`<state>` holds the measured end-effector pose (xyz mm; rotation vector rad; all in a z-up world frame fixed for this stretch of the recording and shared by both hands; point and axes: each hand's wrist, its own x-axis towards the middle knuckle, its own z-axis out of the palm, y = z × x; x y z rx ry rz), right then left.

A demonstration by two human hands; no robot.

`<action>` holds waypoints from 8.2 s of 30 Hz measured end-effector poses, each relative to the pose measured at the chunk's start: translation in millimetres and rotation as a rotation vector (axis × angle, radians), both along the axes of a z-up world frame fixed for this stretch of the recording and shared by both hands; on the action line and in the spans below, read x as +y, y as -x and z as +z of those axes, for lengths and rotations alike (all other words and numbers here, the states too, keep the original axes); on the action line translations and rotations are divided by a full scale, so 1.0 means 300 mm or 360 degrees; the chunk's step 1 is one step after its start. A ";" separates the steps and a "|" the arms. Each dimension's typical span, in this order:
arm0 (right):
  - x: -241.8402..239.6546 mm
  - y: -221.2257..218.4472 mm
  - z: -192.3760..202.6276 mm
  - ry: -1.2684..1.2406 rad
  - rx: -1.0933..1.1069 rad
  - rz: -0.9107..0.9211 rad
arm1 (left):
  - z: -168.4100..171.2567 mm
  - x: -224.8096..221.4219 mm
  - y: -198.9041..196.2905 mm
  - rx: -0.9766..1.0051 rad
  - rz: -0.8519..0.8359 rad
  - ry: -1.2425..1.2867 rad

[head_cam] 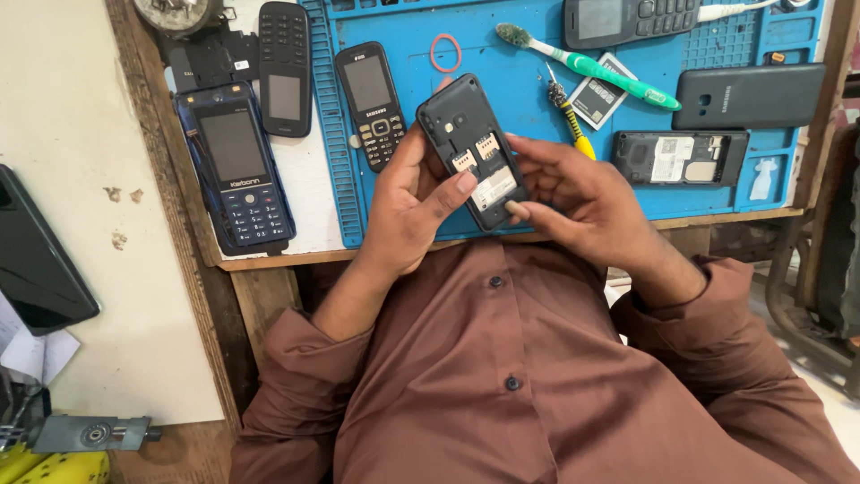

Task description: The person cleans a black feature phone using a toothbrush, then removes the back cover and battery. They reassemble the phone and press the keypad buttons repeatedly.

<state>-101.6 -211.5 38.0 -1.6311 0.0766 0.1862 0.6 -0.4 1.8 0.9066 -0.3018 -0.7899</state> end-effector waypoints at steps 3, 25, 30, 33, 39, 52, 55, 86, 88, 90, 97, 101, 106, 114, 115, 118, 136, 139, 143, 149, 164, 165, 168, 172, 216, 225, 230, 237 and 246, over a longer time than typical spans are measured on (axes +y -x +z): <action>0.009 -0.004 0.005 -0.0016 -0.0080 0.0067 | 0.012 -0.002 -0.007 -0.0098 0.0001 -0.0023; 0.003 -0.001 0.005 0.0315 -0.0151 0.0161 | 0.014 0.007 -0.021 -0.0235 -0.0277 0.0057; 0.006 -0.003 0.005 0.0361 -0.0222 0.0159 | 0.011 0.004 -0.022 -0.0300 -0.0279 0.0040; 0.005 -0.009 0.012 0.0524 -0.0315 0.0194 | 0.016 0.003 -0.021 -0.0270 -0.0269 0.0056; -0.007 -0.011 0.023 0.0628 -0.0412 0.0240 | 0.021 -0.001 -0.015 -0.0159 -0.0190 0.0009; -0.024 0.035 0.108 0.0937 -0.0592 0.0037 | 0.027 -0.043 0.023 0.0097 0.0096 -0.0012; -0.090 0.072 0.184 0.1295 -0.0758 -0.0072 | 0.032 -0.041 0.021 0.0190 0.0125 0.0005; -0.281 0.153 0.319 0.2065 -0.0074 -0.0085 | 0.049 -0.045 -0.004 0.0118 -0.0047 -0.0041; -0.251 0.153 0.330 0.1955 -0.0162 -0.0180 | 0.046 -0.041 -0.007 0.0056 -0.0071 -0.0026; -0.214 0.154 0.333 0.1737 -0.0257 -0.0294 | 0.044 -0.038 -0.008 -0.0018 -0.0100 0.0023; -0.032 0.116 0.192 -0.0278 0.0171 -0.0678 | 0.042 -0.026 -0.003 0.0027 -0.0086 -0.0118; 0.015 0.087 0.099 -0.0752 0.0188 -0.0701 | 0.030 -0.023 -0.004 0.0056 -0.0048 -0.0110; 0.061 0.079 0.039 -0.0822 0.0025 -0.0722 | 0.022 -0.008 -0.002 0.0019 -0.0021 -0.0096; 0.073 0.058 -0.020 -0.0871 -0.0101 -0.0699 | -0.010 -0.008 0.008 0.0025 0.0002 -0.0145; 0.072 0.057 -0.027 -0.0877 -0.0126 -0.0687 | -0.013 -0.007 0.010 0.0019 0.0000 -0.0155; 0.063 0.057 -0.043 -0.0839 -0.0086 -0.0702 | -0.013 -0.005 0.009 0.0003 -0.0008 -0.0173; 0.010 0.052 -0.062 -0.1022 -0.0157 -0.0421 | 0.042 0.004 0.013 -0.0407 0.0302 -0.0347; -0.001 0.052 -0.061 -0.1009 -0.0154 -0.0345 | 0.046 0.034 -0.005 -0.0569 0.0475 -0.0447; -0.004 0.046 -0.057 -0.1045 -0.0168 -0.0310 | 0.042 0.062 -0.040 -0.0628 0.0596 -0.0490; -0.007 0.048 -0.056 -0.1026 -0.0173 -0.0271 | 0.013 0.059 -0.035 -0.0729 0.0621 -0.0542; -0.006 0.030 -0.010 -0.0912 -0.0120 -0.0141 | 0.007 0.052 -0.031 -0.0764 0.0596 -0.0568; -0.006 0.032 -0.013 -0.0904 -0.0119 -0.0147 | 0.007 0.052 -0.031 -0.0757 0.0594 -0.0561; -0.010 0.036 -0.021 -0.0851 -0.0128 -0.0131 | 0.008 0.051 -0.027 -0.0733 0.0600 -0.0536; -0.015 0.042 -0.038 -0.0874 -0.0127 -0.0140 | 0.008 0.050 -0.025 -0.0729 0.0622 -0.0555; -0.060 0.054 -0.069 -0.1119 0.0000 -0.0081 | 0.011 0.047 -0.021 -0.0692 0.0595 -0.0502; -0.085 0.084 -0.116 -0.1268 0.0010 -0.0075 | 0.020 0.041 -0.021 -0.0708 0.0558 -0.0508; -0.086 0.080 -0.114 -0.1258 -0.0004 -0.0071 | 0.019 0.042 -0.019 -0.0746 0.0571 -0.0552; -0.075 0.065 -0.078 -0.1140 0.0052 -0.0075 | 0.019 0.040 -0.020 -0.0714 0.0564 -0.0521; -0.077 0.063 -0.078 -0.1067 0.0014 -0.0077 | 0.018 0.040 -0.019 -0.0716 0.0559 -0.0498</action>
